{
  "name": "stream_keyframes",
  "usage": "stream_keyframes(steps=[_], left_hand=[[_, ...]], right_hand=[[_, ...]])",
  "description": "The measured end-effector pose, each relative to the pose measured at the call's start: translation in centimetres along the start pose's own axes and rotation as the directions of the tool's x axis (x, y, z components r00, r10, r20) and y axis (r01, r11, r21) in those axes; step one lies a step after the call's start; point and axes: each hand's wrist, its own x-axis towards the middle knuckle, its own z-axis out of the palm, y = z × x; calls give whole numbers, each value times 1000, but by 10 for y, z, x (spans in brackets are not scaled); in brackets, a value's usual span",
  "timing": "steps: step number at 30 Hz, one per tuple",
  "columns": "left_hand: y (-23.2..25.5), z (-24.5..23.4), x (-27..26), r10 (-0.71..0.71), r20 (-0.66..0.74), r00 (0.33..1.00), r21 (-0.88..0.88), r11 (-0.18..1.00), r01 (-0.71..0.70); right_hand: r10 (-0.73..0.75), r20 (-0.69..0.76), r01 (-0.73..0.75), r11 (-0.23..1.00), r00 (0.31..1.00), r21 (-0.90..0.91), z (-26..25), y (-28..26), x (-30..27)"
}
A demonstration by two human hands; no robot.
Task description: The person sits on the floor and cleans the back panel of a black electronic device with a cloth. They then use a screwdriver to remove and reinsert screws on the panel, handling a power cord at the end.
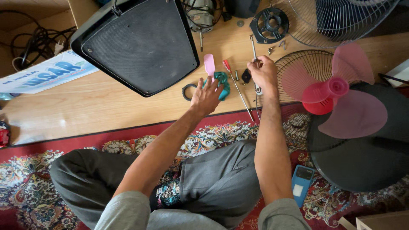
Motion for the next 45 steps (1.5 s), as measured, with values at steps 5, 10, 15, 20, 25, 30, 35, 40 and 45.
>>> stream_keyframes(steps=[5,10,15,20,25,30,35,40,45], left_hand=[[0,-16,6,32,106,994,-96,995,-21],[6,-19,17,46,60,997,-88,995,-40],[11,-11,22,23,-14,1000,-177,984,-25],[12,1,28,6,-81,997,-159,987,-19],[15,1,33,-20,-99,995,-141,990,6],[14,-19,27,-23,-4,1000,-179,984,22],[10,-18,18,-22,20,1000,-82,996,24],[1,-4,19,73,-55,996,-15,997,-74],[5,-29,12,6,-160,987,-398,915,-70]], right_hand=[[-44,32,47,992,999,-114,2,13,2],[73,119,-51,982,990,-185,10,8,-1],[-58,156,94,969,986,-230,18,5,-3],[-51,167,95,958,985,-271,27,8,-2],[-37,172,85,957,984,-279,32,10,-1],[-16,161,58,964,987,-259,30,9,-2],[-22,168,66,963,986,-262,31,5,-2],[-27,160,71,958,987,-278,33,3,-2],[-52,183,105,951,982,-292,35,-1,-2]])
